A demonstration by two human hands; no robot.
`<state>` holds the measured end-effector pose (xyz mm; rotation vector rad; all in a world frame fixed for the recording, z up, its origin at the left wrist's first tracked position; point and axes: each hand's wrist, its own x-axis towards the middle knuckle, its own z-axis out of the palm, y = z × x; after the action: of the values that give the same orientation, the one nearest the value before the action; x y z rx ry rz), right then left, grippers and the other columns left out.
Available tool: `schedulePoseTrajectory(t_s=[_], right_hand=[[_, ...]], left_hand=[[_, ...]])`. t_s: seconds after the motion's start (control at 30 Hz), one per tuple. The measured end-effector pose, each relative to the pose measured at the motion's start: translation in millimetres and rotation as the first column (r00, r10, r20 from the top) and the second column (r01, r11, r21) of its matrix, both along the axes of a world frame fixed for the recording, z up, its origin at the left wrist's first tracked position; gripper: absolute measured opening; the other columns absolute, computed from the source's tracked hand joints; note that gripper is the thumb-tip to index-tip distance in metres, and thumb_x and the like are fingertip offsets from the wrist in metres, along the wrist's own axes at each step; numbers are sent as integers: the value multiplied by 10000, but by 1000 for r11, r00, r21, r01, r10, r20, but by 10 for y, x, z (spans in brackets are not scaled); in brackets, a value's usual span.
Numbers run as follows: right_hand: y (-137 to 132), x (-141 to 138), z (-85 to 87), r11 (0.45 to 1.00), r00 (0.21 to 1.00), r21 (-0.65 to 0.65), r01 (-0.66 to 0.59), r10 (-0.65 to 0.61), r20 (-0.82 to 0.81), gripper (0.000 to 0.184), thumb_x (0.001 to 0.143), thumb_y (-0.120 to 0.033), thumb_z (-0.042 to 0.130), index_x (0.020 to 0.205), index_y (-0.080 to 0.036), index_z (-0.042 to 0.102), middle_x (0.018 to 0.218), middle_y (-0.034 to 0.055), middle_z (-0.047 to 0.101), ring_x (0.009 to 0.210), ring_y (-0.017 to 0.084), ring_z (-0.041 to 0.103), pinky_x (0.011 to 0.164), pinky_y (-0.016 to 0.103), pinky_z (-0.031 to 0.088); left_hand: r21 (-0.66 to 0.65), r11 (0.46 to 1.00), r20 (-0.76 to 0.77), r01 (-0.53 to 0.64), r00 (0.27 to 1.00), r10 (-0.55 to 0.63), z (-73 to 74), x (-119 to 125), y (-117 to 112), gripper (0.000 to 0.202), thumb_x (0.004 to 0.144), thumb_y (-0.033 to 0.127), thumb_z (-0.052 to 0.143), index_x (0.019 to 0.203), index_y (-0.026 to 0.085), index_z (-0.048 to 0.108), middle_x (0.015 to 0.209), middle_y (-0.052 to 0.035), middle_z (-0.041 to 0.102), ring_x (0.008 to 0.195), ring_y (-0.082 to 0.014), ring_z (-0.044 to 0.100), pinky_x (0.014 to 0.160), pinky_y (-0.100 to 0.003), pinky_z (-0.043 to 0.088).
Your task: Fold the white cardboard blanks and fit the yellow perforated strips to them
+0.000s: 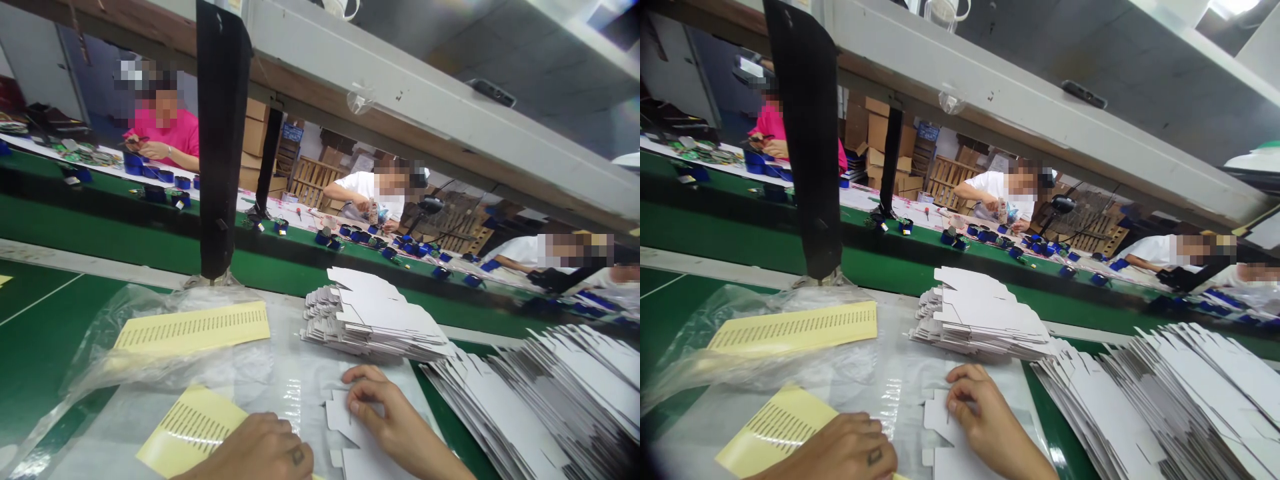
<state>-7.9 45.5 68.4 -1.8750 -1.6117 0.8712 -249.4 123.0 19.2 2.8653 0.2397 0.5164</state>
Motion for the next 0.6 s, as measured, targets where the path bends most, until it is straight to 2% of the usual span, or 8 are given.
schedulePoseTrajectory(t_s=[0.27, 0.43, 0.5, 0.53, 0.6], right_hand=[[10, -22, 22, 999, 999, -39, 35, -35, 4, 261, 892, -376, 555, 752, -199, 687, 1223, 123, 599, 1196, 300, 555, 975, 405, 430], [61, -10, 36, 995, 999, -84, 49, -49, -4, 99, 759, -275, 682, 742, -205, 750, 1230, 99, 612, 1190, 287, 561, 997, 380, 427], [100, 4, 39, 995, 999, -83, 49, -49, 8, 45, 716, -231, 710, 722, -205, 746, 1156, 84, 635, 1135, 271, 578, 977, 368, 436], [122, 14, 40, 996, 999, -72, 48, -47, 22, 95, 702, -208, 713, 783, -213, 763, 1108, 72, 645, 1098, 260, 585, 968, 365, 440], [170, 40, 36, 997, 997, -49, 57, -55, 49, 425, 666, -156, 714, 1077, -256, 761, 1030, 36, 660, 1017, 235, 593, 944, 362, 452]], left_hand=[[38, 999, 34, 20, 999, -21, -54, 37, 22, 226, 872, 158, 648, 736, 206, 473, 696, 47, 650, 613, -150, 593, 573, -318, 334], [75, 997, 12, 10, 1000, -11, -158, 39, 35, 297, 790, 147, 761, 745, 209, 474, 694, 66, 650, 621, -151, 598, 581, -317, 339], [68, 998, 10, 19, 1000, -19, -170, 32, 33, 290, 795, 134, 759, 751, 207, 481, 708, 64, 657, 628, -149, 601, 584, -313, 337], [61, 998, 10, 18, 1000, -18, -170, 30, 31, 280, 803, 124, 749, 753, 206, 486, 710, 63, 659, 630, -148, 602, 586, -311, 336], [53, 999, 6, 3, 1000, -4, -168, 31, 28, 264, 807, 99, 730, 755, 205, 494, 706, 60, 660, 638, -152, 607, 599, -306, 341]])
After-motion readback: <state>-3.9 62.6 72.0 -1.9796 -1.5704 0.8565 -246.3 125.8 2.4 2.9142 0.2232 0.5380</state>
